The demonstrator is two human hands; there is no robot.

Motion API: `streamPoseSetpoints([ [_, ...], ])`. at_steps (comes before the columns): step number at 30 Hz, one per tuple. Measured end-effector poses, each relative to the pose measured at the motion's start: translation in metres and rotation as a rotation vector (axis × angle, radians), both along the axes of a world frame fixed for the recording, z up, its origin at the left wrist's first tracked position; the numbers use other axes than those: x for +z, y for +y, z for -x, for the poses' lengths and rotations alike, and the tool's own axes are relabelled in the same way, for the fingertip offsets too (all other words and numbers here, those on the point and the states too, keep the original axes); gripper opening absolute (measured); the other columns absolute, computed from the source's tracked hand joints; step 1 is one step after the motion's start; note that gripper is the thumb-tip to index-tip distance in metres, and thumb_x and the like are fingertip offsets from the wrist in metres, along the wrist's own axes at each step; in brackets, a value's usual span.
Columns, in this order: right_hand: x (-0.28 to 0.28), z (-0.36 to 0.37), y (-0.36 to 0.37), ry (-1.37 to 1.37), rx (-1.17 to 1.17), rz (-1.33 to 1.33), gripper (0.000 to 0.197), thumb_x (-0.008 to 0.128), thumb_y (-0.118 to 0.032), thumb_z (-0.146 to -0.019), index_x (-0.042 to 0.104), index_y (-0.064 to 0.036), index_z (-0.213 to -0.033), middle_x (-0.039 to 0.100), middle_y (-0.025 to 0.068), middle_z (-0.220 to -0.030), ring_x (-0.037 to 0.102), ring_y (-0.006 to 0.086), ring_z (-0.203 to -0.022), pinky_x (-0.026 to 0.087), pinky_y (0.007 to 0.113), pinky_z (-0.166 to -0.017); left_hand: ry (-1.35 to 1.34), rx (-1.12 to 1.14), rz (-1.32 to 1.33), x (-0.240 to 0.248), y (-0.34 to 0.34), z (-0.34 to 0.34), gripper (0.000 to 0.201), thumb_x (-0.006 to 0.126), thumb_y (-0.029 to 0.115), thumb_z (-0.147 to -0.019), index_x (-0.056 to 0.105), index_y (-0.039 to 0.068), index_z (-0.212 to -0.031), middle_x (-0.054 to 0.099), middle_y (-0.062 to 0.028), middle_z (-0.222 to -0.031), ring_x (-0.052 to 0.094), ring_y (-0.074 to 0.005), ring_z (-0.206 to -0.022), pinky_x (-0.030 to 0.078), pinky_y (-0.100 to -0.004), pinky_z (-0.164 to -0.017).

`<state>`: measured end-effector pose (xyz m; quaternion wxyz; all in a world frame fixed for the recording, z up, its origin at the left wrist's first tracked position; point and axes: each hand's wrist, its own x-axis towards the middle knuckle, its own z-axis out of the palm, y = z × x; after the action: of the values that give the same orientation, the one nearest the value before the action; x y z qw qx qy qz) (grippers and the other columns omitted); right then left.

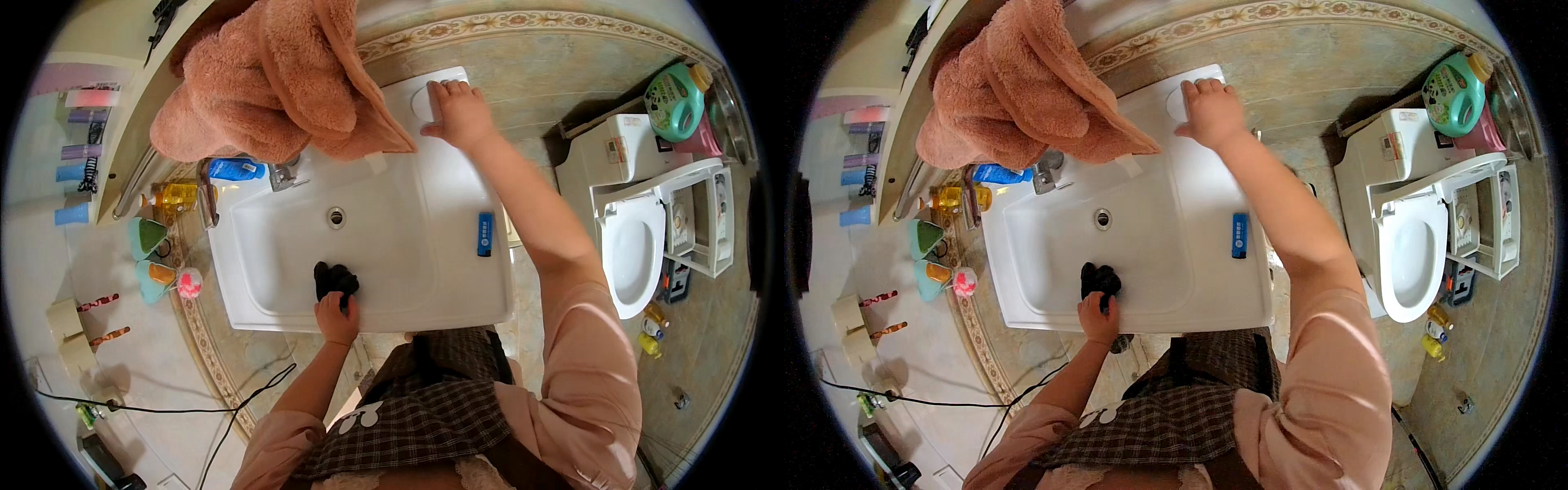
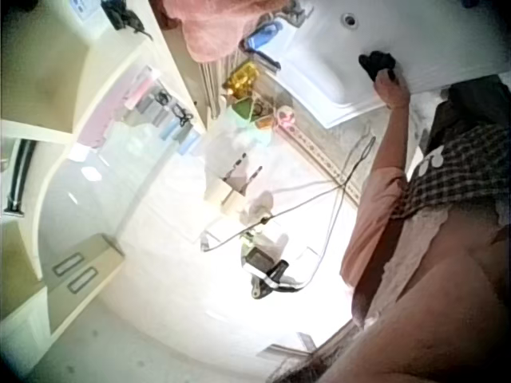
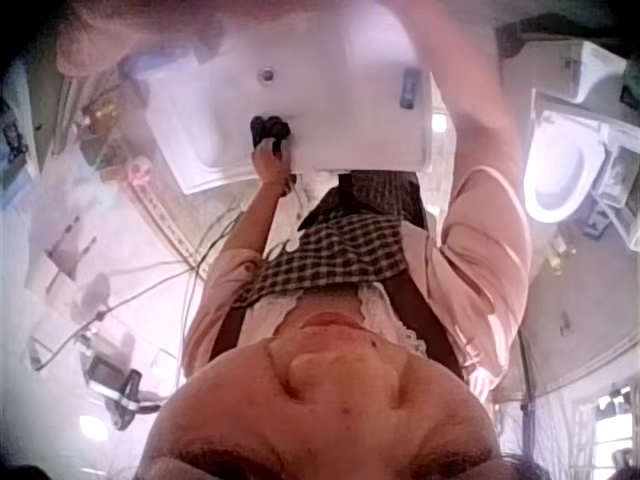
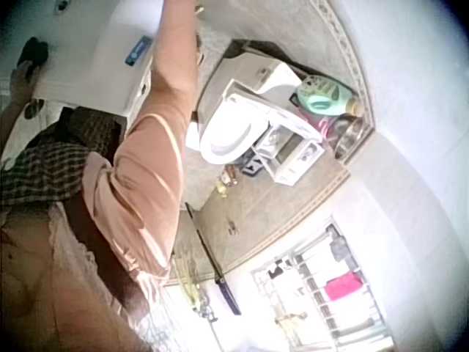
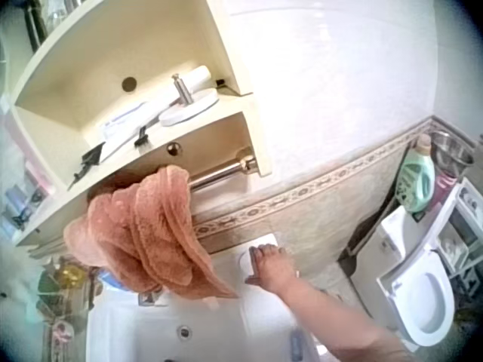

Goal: The person picks up socks from the bathroom floor, rinses them under a running faucet in the sink, applies liquid detergent, scrubs them by hand, rinses them again, and hangs them on a towel rack by a window.

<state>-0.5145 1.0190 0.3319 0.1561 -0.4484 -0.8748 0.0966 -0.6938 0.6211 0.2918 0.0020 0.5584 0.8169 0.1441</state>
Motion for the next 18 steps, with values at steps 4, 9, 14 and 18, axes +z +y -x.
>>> streamPoseSetpoints([
  [4,-0.012,0.017,-0.003,0.064,-0.091,0.008,0.059,0.074,-0.035,-0.063,0.05,-0.0034,-0.107,0.057,0.0122,-0.102,0.052,0.0264,-0.1,0.043,0.037,-0.082,-0.007,-0.002,0.0,0.002,0.0,-0.004,0.015,0.06,0.016,-0.075,0.053,0.005,-0.082,0.055,-0.0104,-0.072,0.053,-0.0295,-0.069,0.036,-0.0397,-0.064],
  [9,-0.023,0.019,-0.005,0.335,-0.196,0.1,0.03,0.068,-0.021,-0.067,0.059,-0.005,-0.09,0.061,0.0137,-0.091,0.056,0.0311,-0.087,0.046,0.037,-0.077,-0.051,0.016,0.041,0.006,-0.006,-0.005,0.017,0.059,0.017,-0.076,0.054,0.002,-0.083,0.057,-0.0134,-0.08,0.053,-0.0324,-0.075,0.038,-0.0413,-0.068],
  [14,-0.01,-0.01,-0.025,0.639,-0.022,-0.061,0.018,0.064,-0.002,-0.065,0.061,-0.0068,-0.082,0.06,0.0092,-0.09,0.054,0.03,-0.086,0.046,0.037,-0.073,-0.08,-0.011,0.054,0.013,-0.009,-0.004,0.017,0.059,0.016,-0.075,0.054,0.002,-0.083,0.055,-0.0139,-0.078,0.052,-0.0332,-0.072,0.038,-0.0423,-0.068],
  [18,0.014,-0.035,-0.044,0.792,0.039,-0.227,0.025,0.062,0.008,-0.06,0.059,-0.0062,-0.08,0.058,0.0069,-0.091,0.054,0.0274,-0.085,0.047,0.035,-0.072,-0.011,-0.041,-0.034,0.01,-0.015,-0.001,0.015,0.061,0.014,-0.074,0.053,0.005,-0.083,0.055,-0.0113,-0.077,0.053,-0.0298,-0.073,0.038,-0.0403,-0.067],
])
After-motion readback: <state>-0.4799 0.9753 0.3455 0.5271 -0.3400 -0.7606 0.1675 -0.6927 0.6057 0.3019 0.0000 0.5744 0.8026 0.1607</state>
